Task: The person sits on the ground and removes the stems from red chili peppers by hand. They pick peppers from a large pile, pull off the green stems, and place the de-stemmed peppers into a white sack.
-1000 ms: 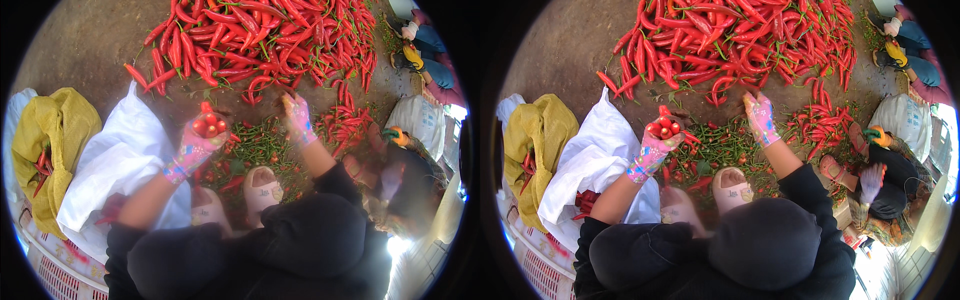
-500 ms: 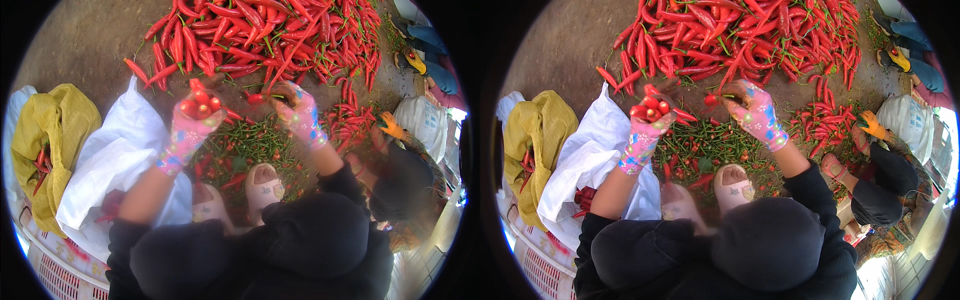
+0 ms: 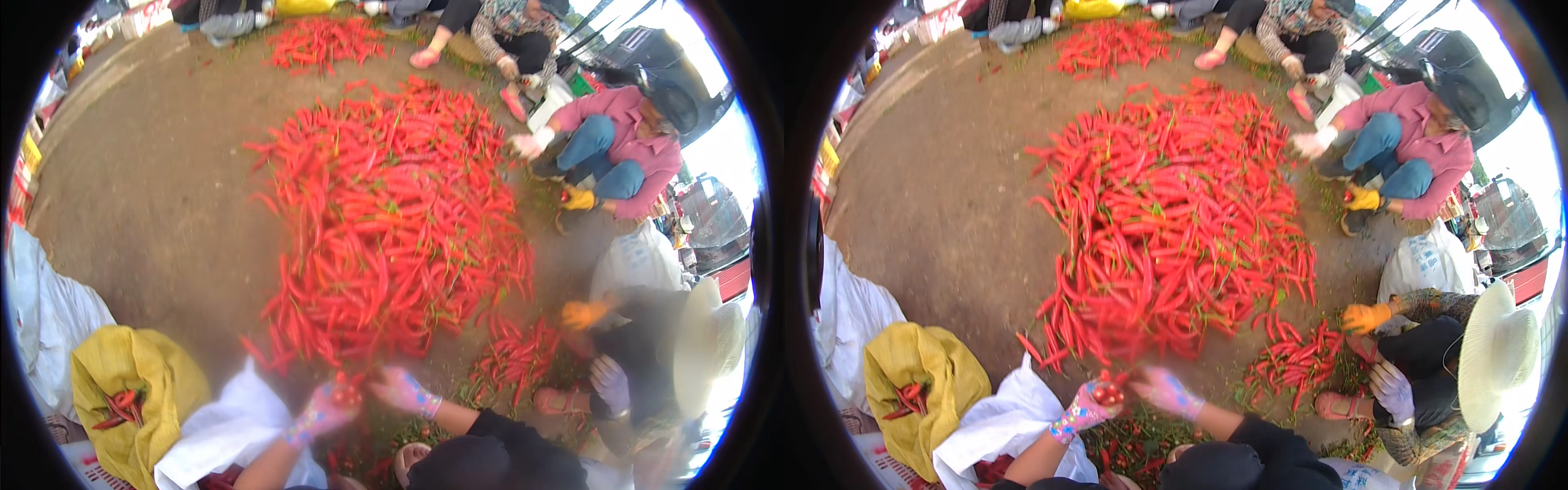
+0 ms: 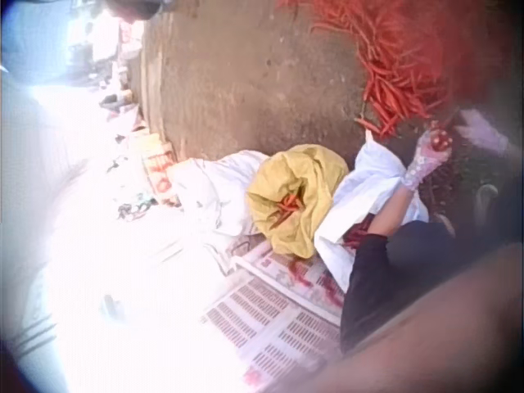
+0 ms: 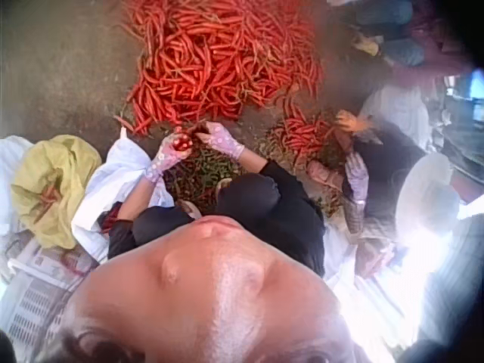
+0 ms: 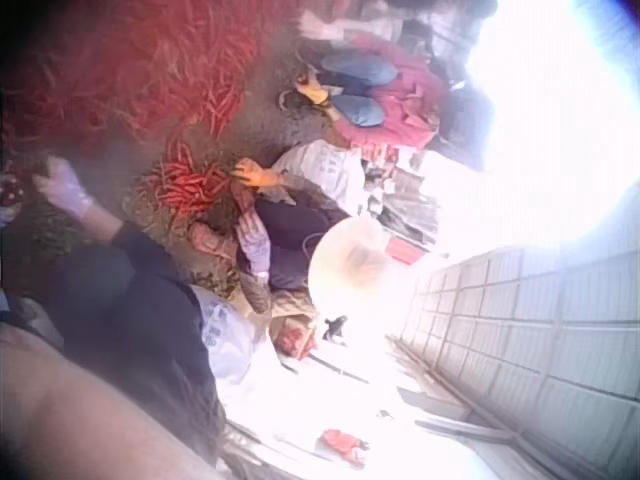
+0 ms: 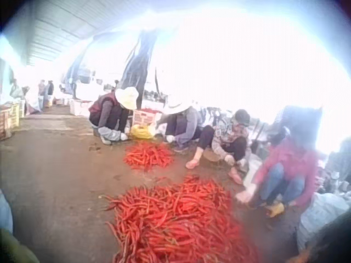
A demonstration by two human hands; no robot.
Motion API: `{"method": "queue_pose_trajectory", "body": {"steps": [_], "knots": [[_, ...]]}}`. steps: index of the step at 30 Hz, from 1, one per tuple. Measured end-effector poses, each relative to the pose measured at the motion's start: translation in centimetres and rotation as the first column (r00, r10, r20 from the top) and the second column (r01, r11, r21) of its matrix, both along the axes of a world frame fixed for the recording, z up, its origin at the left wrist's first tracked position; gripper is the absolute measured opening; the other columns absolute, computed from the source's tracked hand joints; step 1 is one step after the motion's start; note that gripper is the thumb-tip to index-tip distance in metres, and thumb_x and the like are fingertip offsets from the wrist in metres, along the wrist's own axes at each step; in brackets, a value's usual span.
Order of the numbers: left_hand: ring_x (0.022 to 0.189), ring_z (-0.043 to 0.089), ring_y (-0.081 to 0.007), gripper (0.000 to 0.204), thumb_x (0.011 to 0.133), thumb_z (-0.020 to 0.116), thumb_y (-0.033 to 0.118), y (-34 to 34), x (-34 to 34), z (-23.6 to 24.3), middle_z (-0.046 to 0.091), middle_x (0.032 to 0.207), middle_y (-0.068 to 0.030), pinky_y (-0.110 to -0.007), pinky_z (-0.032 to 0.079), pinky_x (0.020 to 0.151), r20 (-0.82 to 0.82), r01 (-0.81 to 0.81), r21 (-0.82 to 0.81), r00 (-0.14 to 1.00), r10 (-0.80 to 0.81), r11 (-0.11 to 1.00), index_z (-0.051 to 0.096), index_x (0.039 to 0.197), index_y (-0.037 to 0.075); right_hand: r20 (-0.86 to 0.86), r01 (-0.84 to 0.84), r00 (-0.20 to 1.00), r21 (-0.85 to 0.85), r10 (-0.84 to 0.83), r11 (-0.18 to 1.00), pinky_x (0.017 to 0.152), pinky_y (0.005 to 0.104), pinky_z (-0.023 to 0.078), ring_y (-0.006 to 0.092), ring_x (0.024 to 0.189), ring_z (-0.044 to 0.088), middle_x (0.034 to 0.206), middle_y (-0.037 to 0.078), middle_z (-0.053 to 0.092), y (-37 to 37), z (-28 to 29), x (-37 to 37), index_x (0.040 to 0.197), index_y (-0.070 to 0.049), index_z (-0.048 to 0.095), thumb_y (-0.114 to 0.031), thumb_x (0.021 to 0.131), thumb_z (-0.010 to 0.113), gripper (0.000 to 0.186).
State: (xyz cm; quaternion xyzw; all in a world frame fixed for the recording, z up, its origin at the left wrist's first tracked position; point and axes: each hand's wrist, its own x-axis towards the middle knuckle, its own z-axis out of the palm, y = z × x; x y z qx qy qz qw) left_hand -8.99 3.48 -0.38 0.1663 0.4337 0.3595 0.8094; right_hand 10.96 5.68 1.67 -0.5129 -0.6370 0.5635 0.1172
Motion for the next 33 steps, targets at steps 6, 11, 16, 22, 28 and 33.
{"method": "queue_pose_trajectory", "body": {"steps": [6,11,16,22,28,33], "knots": [[0.073,0.058,-0.0064,0.027,0.064,0.077,0.007,2.5,-3.9,4.6,0.062,0.080,0.0013,-0.021,0.050,0.067,-0.259,-0.013,0.138,0.965,0.048,0.990,0.059,0.084,0.006,0.647,-0.301,0.750,0.153,0.134,0.941,0.079,0.0445,0.048,0.0346,0.091,0.059,0.097,0.020,0.060,2.8,3.3,3.8,0.115,-0.004,0.053,-0.026,0.082,0.053,0.040],[0.079,0.060,-0.0133,0.035,0.071,0.069,-0.004,4.4,-3.0,6.8,0.060,0.089,-0.0035,-0.026,0.051,0.065,0.086,-0.131,0.040,0.988,0.128,0.991,0.055,0.101,0.007,0.238,0.027,0.961,0.428,-0.142,0.903,0.078,0.0412,0.049,0.0337,0.092,0.060,0.103,0.018,0.059,4.5,8.8,3.5,0.110,-0.008,0.058,-0.027,0.081,0.058,0.035],[0.099,0.056,-0.0174,0.040,0.076,0.065,-0.001,6.0,0.7,7.2,0.057,0.108,-0.0048,-0.028,0.047,0.084,0.219,0.058,0.112,0.972,-0.081,0.992,0.053,0.113,0.009,-0.024,0.078,0.997,0.295,-0.074,0.952,0.081,0.0388,0.048,0.0300,0.094,0.060,0.103,0.015,0.060,6.2,11.3,1.9,0.105,-0.007,0.061,-0.027,0.083,0.060,0.030],[0.101,0.056,-0.0162,0.035,0.080,0.062,-0.002,7.1,2.8,7.0,0.056,0.110,-0.0037,-0.029,0.046,0.086,0.269,0.122,0.093,0.953,-0.143,0.988,0.053,0.112,0.009,-0.115,0.305,0.944,-0.048,-0.309,0.951,0.074,0.0274,0.046,0.0111,0.084,0.057,0.089,0.006,0.060,7.0,12.8,3.0,0.095,0.002,0.058,-0.022,0.081,0.068,0.029],[0.103,0.056,-0.0175,0.034,0.074,0.064,-0.006,7.2,3.4,8.0,0.058,0.105,-0.0043,-0.032,0.044,0.090,0.376,0.185,0.187,0.894,-0.245,0.965,0.057,0.104,0.010,-0.432,0.184,0.820,-0.423,-0.376,0.887,0.063,0.0256,0.047,0.0130,0.070,0.059,0.076,0.004,0.058,7.4,13.1,4.3,0.086,-0.002,0.053,-0.025,0.086,0.061,0.024],[0.108,0.051,-0.0136,0.046,0.080,0.062,0.009,6.7,2.5,8.5,0.054,0.114,-0.0031,-0.029,0.040,0.094,0.200,0.262,0.141,0.937,-0.287,0.955,0.048,0.123,0.001,-0.419,0.097,0.889,-0.225,-0.186,0.969,0.061,0.0255,0.045,0.0116,0.068,0.056,0.074,0.004,0.058,7.6,12.8,3.6,0.086,-0.001,0.054,-0.021,0.084,0.063,0.022]]}}
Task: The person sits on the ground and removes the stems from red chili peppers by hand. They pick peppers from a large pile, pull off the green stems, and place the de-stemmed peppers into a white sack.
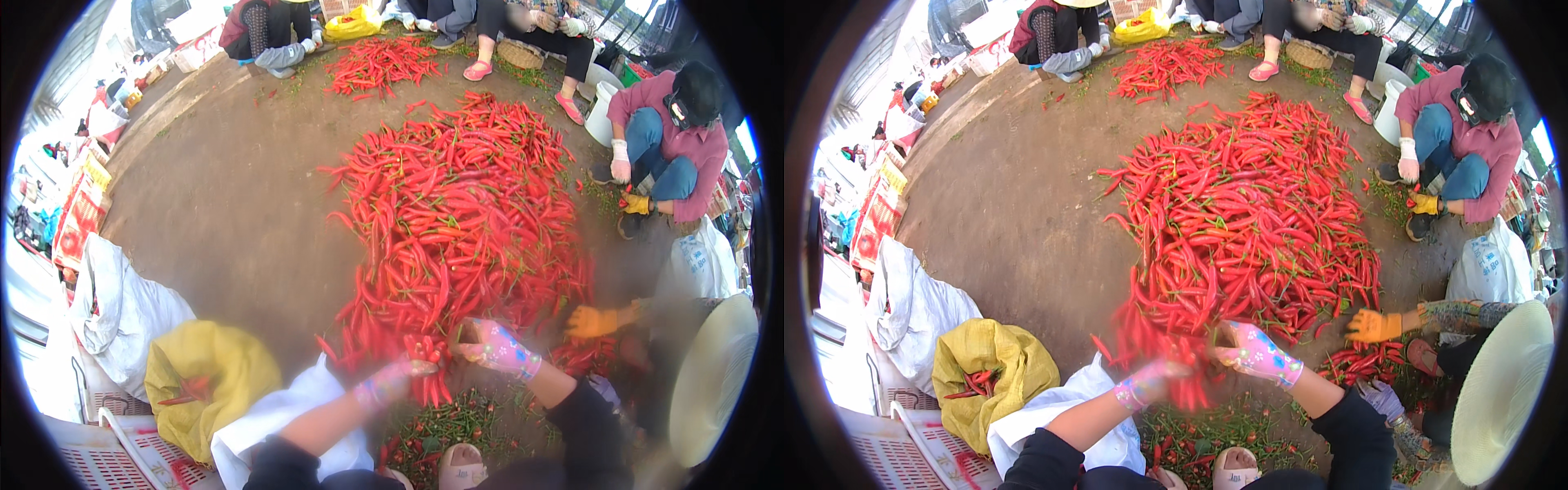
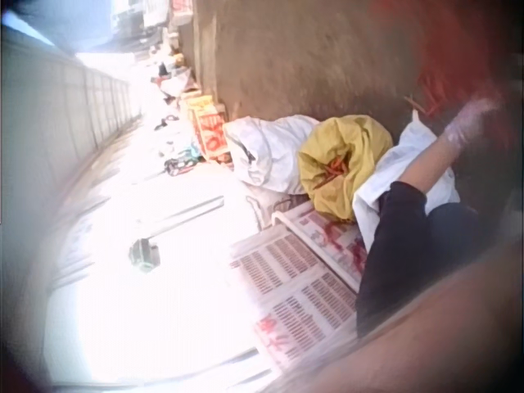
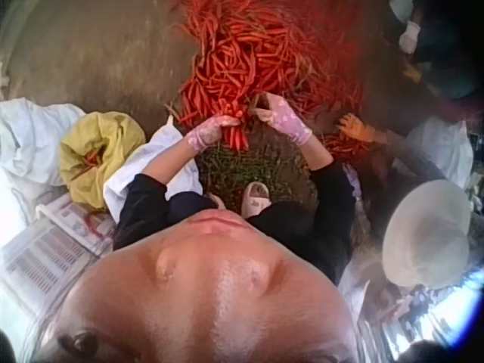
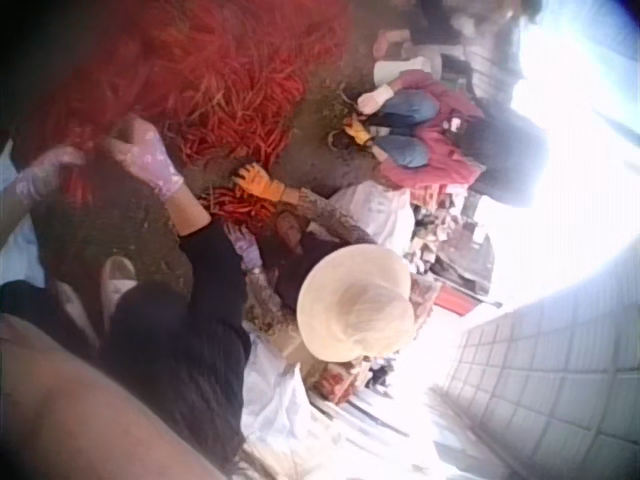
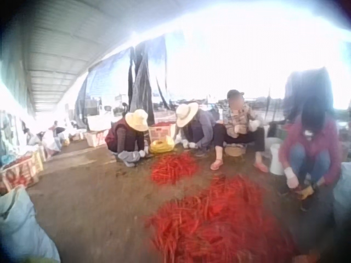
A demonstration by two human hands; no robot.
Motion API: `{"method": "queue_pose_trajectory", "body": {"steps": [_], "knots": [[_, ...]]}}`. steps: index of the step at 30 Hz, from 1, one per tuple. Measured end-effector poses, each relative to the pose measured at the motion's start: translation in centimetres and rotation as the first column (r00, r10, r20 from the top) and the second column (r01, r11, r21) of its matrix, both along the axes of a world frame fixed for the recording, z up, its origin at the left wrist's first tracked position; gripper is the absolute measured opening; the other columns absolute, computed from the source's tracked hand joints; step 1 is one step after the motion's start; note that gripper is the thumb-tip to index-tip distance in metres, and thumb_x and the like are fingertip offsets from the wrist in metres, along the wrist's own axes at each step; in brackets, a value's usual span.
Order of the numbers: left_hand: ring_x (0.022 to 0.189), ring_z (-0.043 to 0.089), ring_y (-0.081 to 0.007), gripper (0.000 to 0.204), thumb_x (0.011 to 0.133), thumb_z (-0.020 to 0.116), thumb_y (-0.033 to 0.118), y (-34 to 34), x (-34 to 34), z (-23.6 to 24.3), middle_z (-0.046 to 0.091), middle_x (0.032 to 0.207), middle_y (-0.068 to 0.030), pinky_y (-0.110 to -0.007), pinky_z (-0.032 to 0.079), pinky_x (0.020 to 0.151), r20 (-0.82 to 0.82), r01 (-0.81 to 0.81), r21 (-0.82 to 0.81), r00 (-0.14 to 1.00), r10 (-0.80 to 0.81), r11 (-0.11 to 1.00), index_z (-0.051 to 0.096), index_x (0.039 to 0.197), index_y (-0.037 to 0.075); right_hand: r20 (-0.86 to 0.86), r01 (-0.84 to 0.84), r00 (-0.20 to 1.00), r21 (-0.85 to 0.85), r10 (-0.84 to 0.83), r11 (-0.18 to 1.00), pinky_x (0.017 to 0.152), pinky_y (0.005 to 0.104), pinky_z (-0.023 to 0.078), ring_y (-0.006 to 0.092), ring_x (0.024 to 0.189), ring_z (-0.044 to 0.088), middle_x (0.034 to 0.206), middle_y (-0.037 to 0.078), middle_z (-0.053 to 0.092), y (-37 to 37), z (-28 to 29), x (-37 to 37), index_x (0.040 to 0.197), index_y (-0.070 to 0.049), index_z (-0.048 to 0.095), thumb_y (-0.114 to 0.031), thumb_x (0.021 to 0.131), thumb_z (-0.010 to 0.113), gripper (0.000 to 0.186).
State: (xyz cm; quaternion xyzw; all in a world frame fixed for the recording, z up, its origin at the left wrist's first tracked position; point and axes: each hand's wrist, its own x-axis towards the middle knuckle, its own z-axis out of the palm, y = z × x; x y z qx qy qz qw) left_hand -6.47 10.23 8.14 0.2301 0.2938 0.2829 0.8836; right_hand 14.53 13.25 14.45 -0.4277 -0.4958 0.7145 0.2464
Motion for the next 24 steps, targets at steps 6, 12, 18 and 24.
{"method": "queue_pose_trajectory", "body": {"steps": [6,12,18,24], "knots": [[0.101,0.055,-0.0124,0.044,0.080,0.058,0.012,-0.6,-1.1,-0.1,0.056,0.117,-0.0032,-0.028,0.039,0.092,0.000,-0.043,0.105,0.999,0.044,0.993,0.053,0.122,0.002,-0.083,0.165,0.979,-0.220,-0.187,0.962,0.053,0.0216,0.045,0.0105,0.063,0.057,0.074,0.005,0.058,-0.3,0.3,-0.3,0.089,0.000,0.056,-0.024,0.084,0.065,0.025],[0.099,0.057,-0.0228,0.033,0.074,0.063,0.012,-0.8,-0.2,-1.1,0.058,0.107,-0.0134,-0.034,0.047,0.086,0.181,-0.079,-0.078,0.979,0.092,0.994,0.056,0.105,0.001,-0.343,0.188,0.728,-0.733,-0.594,0.653,0.043,0.0164,0.042,0.0060,0.053,0.052,0.073,0.004,0.058,-3.4,-4.8,0.0,0.094,0.001,0.056,-0.017,0.092,0.054,0.018],[0.093,0.056,-0.0241,0.036,0.067,0.067,0.016,-2.2,2.8,-0.7,0.056,0.101,-0.0132,-0.037,0.049,0.083,0.273,-0.023,-0.162,0.960,0.067,0.986,0.055,0.098,0.002,-0.321,0.145,0.575,-0.865,-0.752,0.481,0.038,0.0157,0.039,0.0073,0.046,0.048,0.071,0.004,0.059,-6.2,-4.4,1.1,0.099,0.003,0.055,-0.020,0.094,0.049,0.025],[0.104,0.056,-0.0237,0.027,0.076,0.062,0.008,-2.5,1.5,-2.5,0.054,0.117,-0.0095,-0.037,0.048,0.090,0.253,-0.009,-0.024,0.967,0.015,1.000,0.053,0.101,0.002,0.255,0.443,0.867,-0.004,-0.427,0.897,0.064,0.0290,0.049,0.0143,0.066,0.056,0.085,0.009,0.063,-12.1,-6.0,9.1,0.114,0.000,0.055,-0.021,0.080,0.064,0.042]]}}
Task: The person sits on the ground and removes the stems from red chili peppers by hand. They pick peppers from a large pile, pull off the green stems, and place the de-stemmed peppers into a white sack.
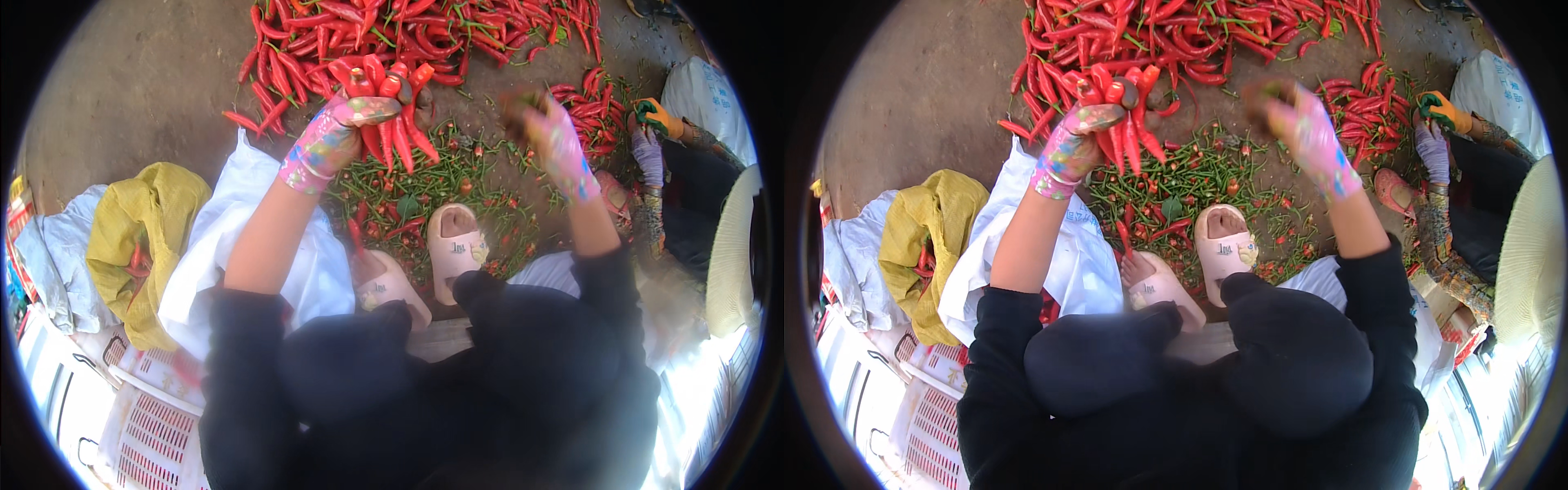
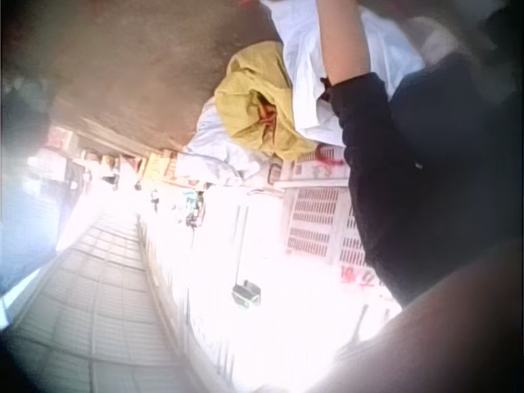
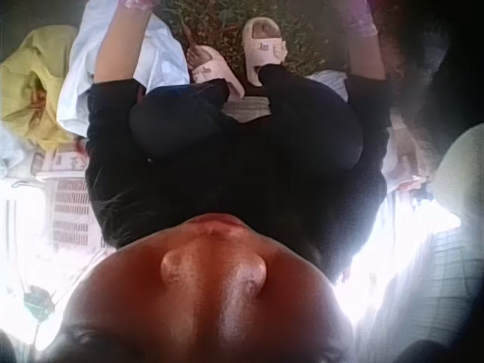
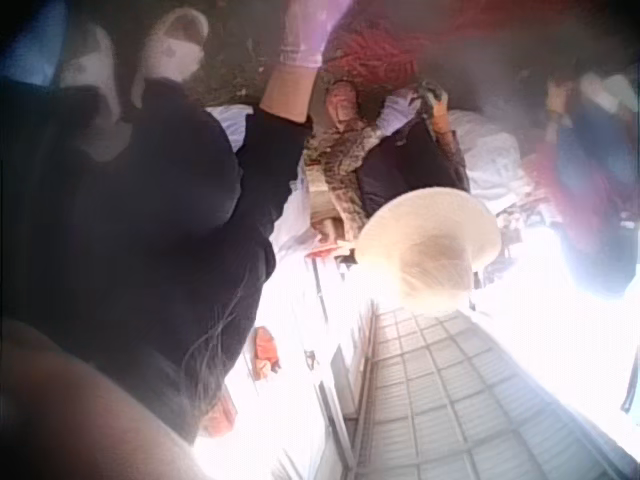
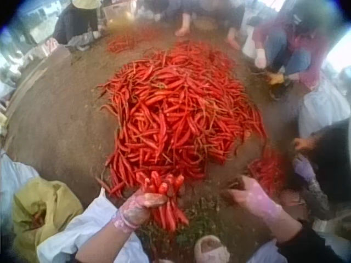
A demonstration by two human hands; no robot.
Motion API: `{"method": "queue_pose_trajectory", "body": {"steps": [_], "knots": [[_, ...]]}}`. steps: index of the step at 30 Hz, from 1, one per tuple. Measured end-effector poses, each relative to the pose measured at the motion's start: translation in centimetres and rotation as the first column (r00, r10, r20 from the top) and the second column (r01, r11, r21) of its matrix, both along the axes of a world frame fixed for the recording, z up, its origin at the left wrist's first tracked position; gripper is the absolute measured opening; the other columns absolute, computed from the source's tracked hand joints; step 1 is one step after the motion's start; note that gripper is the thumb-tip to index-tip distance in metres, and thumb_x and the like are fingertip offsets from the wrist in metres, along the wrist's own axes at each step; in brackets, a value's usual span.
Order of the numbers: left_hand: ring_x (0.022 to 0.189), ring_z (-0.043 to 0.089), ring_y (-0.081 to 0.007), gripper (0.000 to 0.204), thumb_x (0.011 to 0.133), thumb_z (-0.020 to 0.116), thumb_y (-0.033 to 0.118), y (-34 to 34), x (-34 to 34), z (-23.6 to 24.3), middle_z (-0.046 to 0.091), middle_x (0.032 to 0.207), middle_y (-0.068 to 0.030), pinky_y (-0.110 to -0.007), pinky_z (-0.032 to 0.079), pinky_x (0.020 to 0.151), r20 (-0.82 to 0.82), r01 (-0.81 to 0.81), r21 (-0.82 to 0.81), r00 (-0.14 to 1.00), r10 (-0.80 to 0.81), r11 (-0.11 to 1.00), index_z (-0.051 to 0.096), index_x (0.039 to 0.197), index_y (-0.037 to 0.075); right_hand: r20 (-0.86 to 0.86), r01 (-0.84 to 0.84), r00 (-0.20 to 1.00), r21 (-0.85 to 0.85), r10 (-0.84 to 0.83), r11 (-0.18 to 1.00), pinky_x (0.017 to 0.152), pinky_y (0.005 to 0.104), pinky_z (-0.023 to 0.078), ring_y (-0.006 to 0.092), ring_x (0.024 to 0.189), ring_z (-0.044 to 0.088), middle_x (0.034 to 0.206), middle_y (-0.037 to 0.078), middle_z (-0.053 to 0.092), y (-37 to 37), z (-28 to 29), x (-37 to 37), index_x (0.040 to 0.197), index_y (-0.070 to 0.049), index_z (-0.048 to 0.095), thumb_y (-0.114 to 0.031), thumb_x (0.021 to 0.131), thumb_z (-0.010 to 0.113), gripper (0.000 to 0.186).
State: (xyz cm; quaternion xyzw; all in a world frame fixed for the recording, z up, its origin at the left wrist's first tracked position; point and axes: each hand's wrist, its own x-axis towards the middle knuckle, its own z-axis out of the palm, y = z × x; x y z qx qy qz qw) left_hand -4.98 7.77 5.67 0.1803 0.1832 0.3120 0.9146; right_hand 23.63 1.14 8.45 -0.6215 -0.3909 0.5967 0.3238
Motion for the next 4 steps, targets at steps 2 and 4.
{"method": "queue_pose_trajectory", "body": {"steps": [2,4], "knots": [[0.103,0.057,-0.0199,0.028,0.078,0.061,0.007,-0.3,-0.3,-0.6,0.056,0.115,-0.0079,-0.034,0.048,0.089,-0.231,-0.051,0.161,0.969,0.088,0.986,0.055,0.105,0.002,0.491,-0.448,0.766,-0.056,0.415,0.893,0.066,0.0340,0.050,0.0207,0.072,0.062,0.084,0.014,0.064,-6.7,-0.9,2.1,0.114,0.000,0.055,-0.022,0.076,0.066,0.045],[0.104,0.057,-0.0128,0.028,0.081,0.060,0.006,-1.2,-0.5,-1.1,0.061,0.107,-0.0052,-0.027,0.045,0.090,-0.405,-0.065,0.272,0.897,0.175,0.960,0.058,0.108,0.001,0.694,-0.415,0.409,-0.436,0.592,0.798,0.073,0.0396,0.052,0.0333,0.086,0.064,0.089,0.020,0.065,-14.7,-1.9,4.5,0.109,0.000,0.055,-0.017,0.076,0.064,0.038]]}}
